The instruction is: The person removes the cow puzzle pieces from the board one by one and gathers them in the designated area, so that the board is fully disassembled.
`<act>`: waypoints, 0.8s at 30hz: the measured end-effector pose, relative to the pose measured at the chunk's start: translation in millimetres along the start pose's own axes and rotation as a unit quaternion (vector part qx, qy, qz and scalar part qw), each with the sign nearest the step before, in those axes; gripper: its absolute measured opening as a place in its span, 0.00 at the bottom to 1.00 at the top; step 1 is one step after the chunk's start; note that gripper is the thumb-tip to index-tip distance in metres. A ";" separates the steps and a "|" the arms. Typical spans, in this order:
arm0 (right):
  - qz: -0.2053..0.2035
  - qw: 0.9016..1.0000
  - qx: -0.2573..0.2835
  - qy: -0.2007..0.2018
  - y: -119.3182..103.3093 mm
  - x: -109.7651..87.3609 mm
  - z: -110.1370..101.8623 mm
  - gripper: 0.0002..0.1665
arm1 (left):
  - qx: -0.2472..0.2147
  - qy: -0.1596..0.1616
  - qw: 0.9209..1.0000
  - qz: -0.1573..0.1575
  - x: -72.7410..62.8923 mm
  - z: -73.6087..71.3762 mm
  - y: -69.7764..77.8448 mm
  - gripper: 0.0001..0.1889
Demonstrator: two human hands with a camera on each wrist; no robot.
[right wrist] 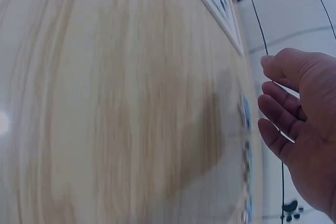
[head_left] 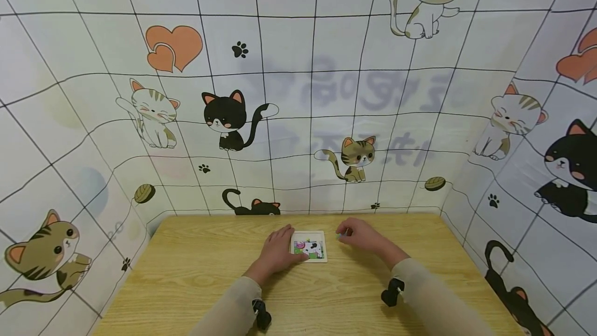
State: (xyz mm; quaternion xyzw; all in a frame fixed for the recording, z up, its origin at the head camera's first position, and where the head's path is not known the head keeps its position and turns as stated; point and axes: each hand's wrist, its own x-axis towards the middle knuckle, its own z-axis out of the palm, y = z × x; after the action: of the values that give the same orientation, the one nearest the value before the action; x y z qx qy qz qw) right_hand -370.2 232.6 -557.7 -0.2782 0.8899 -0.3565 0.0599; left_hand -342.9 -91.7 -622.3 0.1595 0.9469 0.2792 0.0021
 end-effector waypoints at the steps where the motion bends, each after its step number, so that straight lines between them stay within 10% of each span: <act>1: 0.000 1.000 -0.003 -0.002 -2.7 2.1 3.4 0.10 | -0.001 -0.001 1.000 -0.001 -0.9 -0.8 1.2 0.55; 24: -0.048 0.994 -0.049 -0.088 -66.7 47.0 55.0 0.21 | -0.010 -0.002 1.000 0.024 -1.2 -3.7 -2.2 0.55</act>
State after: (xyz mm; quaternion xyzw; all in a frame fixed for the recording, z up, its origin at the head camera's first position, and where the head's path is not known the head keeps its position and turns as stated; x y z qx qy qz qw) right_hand -362.6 134.8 -549.4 -0.3532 0.8832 -0.2891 0.1073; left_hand -342.8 -95.7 -620.4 0.1824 0.9400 0.2884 -0.0009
